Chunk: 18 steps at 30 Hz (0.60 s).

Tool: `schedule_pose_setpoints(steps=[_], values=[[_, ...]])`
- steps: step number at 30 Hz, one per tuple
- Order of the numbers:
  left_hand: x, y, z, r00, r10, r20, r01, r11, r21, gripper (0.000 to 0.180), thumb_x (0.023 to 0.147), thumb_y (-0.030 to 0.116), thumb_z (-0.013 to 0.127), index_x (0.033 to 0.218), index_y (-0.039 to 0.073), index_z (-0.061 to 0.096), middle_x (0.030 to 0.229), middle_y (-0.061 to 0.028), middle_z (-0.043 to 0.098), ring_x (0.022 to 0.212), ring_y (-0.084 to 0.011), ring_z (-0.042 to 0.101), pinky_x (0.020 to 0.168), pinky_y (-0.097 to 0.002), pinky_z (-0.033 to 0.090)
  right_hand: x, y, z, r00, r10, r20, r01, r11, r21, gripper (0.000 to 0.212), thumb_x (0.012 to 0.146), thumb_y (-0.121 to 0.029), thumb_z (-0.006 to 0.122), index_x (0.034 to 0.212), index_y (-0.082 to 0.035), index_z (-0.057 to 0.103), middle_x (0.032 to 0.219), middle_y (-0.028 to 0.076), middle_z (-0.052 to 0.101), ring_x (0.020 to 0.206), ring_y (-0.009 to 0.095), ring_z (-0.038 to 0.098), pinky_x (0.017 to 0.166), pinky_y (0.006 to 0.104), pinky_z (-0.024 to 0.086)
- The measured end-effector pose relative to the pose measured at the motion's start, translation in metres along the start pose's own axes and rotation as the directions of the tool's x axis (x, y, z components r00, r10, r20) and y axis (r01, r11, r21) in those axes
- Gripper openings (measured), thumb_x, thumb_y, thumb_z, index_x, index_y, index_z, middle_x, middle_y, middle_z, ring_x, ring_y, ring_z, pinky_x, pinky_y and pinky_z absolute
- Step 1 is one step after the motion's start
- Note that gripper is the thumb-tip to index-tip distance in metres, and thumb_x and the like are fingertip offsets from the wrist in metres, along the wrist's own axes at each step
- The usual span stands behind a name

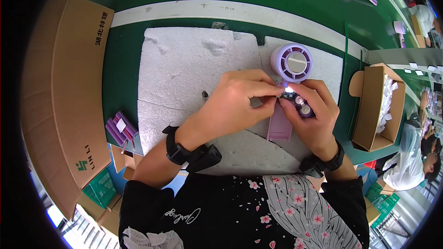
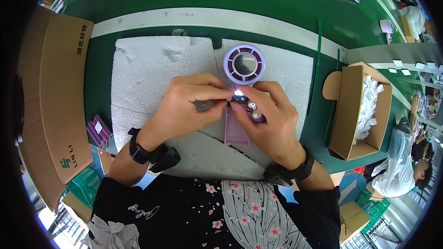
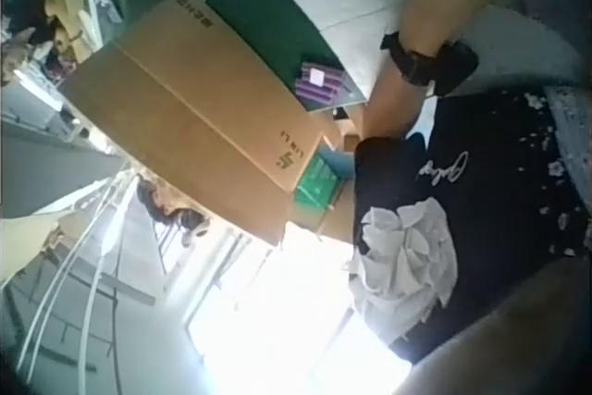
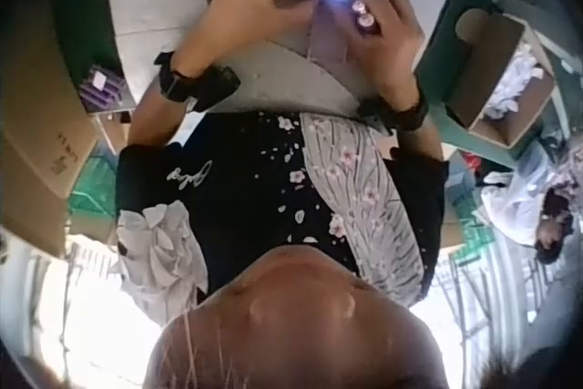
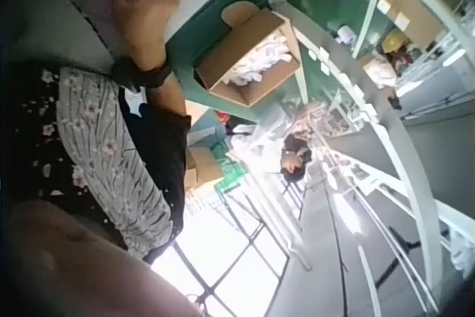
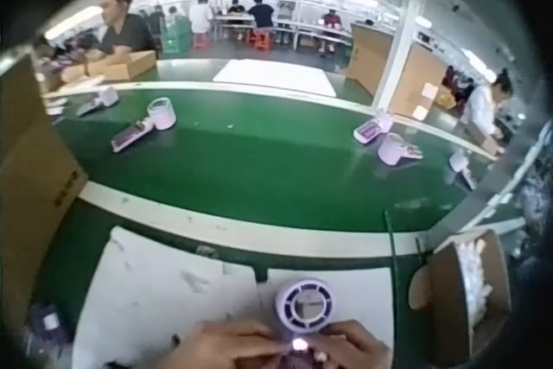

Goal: The person connects a battery pack to a circuit board inside a fan housing, fits the battery into the housing, and sets it aside. They then take another battery pack from a box, apply a piece of tape to it, and connect it to the circuit board of another fan housing.

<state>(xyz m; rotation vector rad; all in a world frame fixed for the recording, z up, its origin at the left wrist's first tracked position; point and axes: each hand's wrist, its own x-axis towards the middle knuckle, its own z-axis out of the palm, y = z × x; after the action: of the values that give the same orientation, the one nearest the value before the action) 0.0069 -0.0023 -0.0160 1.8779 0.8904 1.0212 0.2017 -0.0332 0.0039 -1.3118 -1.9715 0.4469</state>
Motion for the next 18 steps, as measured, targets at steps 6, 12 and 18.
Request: schedule_pose_setpoints(steps=[6, 12, 18], values=[[0.0, 0.013, 0.009, 0.977, -0.209, 0.042, 0.213, 0.969, -0.127, 0.036, 0.07, -0.004, 0.073, 0.102, 0.005, 0.064, 0.091, -0.0085, 0.065, 0.07, -0.0175, 0.065, 0.063, -0.0265, 0.054, 0.0, -0.001, 0.0, 0.999, -0.004, -0.036, 0.005, 1.0, 0.007, 0.029, 0.071, -0.003, 0.081, 0.097, -0.004, 0.069, 0.09, 0.012, 0.063, 0.066, 0.023, 0.066, 0.057, 0.0295, 0.054], [-0.001, 0.012, 0.013, 0.982, -0.177, 0.065, 0.182, 0.981, -0.073, 0.036, 0.071, -0.005, 0.071, 0.104, 0.006, 0.06, 0.091, -0.007, 0.061, 0.069, -0.0169, 0.062, 0.061, -0.0286, 0.052, -0.004, -0.01, -0.01, 0.993, 0.107, 0.041, -0.106, 0.994, -0.019, 0.026, 0.074, 0.0, 0.077, 0.098, -0.001, 0.067, 0.09, 0.014, 0.065, 0.072, 0.022, 0.065, 0.066, 0.0285, 0.052], [-0.002, 0.014, 0.015, 0.985, -0.163, 0.049, 0.165, 0.984, -0.059, 0.034, 0.072, -0.004, 0.069, 0.104, 0.006, 0.06, 0.09, -0.007, 0.061, 0.068, -0.018, 0.061, 0.06, -0.0294, 0.051, -0.003, -0.006, -0.012, 0.985, 0.152, 0.079, -0.154, 0.988, 0.018, 0.023, 0.074, 0.001, 0.076, 0.096, 0.0, 0.067, 0.088, 0.013, 0.066, 0.071, 0.02, 0.064, 0.064, 0.0267, 0.051]])
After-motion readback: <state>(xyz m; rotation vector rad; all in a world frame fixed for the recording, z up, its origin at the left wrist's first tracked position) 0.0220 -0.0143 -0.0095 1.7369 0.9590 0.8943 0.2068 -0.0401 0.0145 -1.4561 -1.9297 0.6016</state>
